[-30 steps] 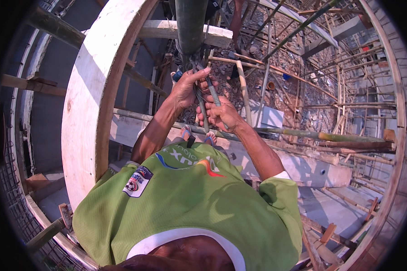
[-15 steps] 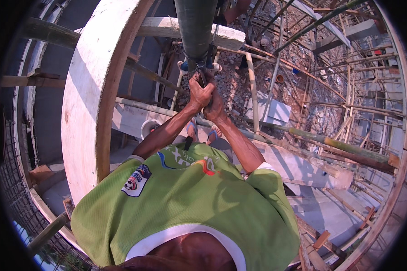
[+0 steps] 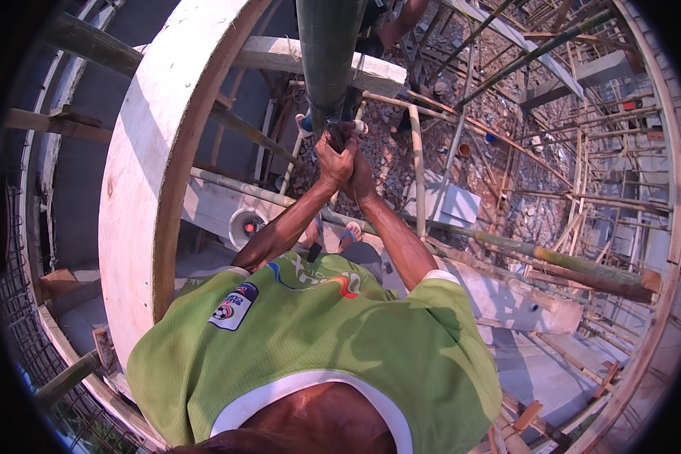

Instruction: The person assembles bamboo scaffolding by hammering nails into wooden planks and bamboo poles, then ties wire to secure the joints. The person works on a curved wooden formwork structure at a construction site.

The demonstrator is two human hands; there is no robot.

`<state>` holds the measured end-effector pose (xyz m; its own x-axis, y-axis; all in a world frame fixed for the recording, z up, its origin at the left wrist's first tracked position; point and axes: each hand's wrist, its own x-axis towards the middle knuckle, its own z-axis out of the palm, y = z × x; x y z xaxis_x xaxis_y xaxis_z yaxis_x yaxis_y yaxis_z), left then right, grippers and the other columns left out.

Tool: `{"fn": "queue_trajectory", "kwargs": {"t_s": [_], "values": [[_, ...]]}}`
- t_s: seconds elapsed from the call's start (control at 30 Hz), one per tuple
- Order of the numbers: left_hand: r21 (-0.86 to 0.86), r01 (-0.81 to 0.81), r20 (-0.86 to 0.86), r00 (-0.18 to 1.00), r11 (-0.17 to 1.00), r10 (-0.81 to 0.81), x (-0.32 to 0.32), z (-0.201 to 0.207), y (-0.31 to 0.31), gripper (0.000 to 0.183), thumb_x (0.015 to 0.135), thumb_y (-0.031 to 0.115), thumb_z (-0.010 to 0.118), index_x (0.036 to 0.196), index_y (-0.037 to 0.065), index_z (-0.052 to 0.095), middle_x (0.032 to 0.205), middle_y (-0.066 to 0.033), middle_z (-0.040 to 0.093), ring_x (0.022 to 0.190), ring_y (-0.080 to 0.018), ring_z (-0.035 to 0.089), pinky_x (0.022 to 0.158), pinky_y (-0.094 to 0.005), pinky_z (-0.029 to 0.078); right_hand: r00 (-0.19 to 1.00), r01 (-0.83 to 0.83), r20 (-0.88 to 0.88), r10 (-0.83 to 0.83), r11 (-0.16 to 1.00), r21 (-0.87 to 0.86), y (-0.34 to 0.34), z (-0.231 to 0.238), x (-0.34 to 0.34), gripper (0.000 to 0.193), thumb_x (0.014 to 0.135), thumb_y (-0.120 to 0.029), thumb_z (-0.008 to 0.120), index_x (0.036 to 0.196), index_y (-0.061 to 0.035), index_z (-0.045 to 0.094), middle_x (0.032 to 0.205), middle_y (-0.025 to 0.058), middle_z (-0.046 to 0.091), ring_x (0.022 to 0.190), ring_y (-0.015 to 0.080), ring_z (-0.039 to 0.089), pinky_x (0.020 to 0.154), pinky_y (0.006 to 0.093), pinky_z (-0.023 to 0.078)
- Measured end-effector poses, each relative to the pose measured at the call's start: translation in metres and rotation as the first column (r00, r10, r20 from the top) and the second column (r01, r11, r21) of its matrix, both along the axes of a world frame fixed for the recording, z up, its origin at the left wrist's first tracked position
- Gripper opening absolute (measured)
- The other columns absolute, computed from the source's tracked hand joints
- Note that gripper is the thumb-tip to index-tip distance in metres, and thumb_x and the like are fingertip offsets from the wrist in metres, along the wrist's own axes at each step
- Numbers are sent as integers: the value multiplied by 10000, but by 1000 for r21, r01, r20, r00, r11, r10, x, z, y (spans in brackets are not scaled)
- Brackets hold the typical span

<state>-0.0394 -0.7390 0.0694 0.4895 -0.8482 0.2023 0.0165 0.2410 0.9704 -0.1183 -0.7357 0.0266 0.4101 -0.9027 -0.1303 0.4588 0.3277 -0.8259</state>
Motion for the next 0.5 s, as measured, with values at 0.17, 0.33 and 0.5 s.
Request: {"fn": "queue_trajectory", "kwargs": {"t_s": [0.17, 0.33, 0.5], "values": [[205, -32, -24, 999, 978, 38, 0, 47, 30, 114, 824, 55, 650, 912, -10, 618, 772, -51, 631, 700, -141, 621, 669, -302, 515, 714, -178, -685, -146, 908, -379, 62, 64, -13, 525, 873, -121, 588, 1354, 21, 433, 1193, 213, 611, 1148, 323, 589, 996, 401, 425], [373, 342, -337, 916, 862, -218, 12, 83, 42, 58, 839, 50, 637, 821, 16, 594, 731, -47, 601, 597, -131, 591, 614, -318, 544, 656, -197, -728, -198, 887, -419, 84, 113, -17, 508, 854, -124, 600, 1300, 31, 413, 1036, 285, 631, 998, 447, 639, 824, 458, 482], [154, 617, -744, 586, 772, -320, 28, 102, 45, 68, 854, 36, 586, 911, 4, 569, 697, -41, 538, 566, -116, 527, 609, -333, 550, 750, -374, -618, 236, 922, -101, 92, 135, -46, 676, 865, -419, 704, 1244, 98, 489, 1092, 257, 647, 978, 319, 681, 808, 376, 534]]}}
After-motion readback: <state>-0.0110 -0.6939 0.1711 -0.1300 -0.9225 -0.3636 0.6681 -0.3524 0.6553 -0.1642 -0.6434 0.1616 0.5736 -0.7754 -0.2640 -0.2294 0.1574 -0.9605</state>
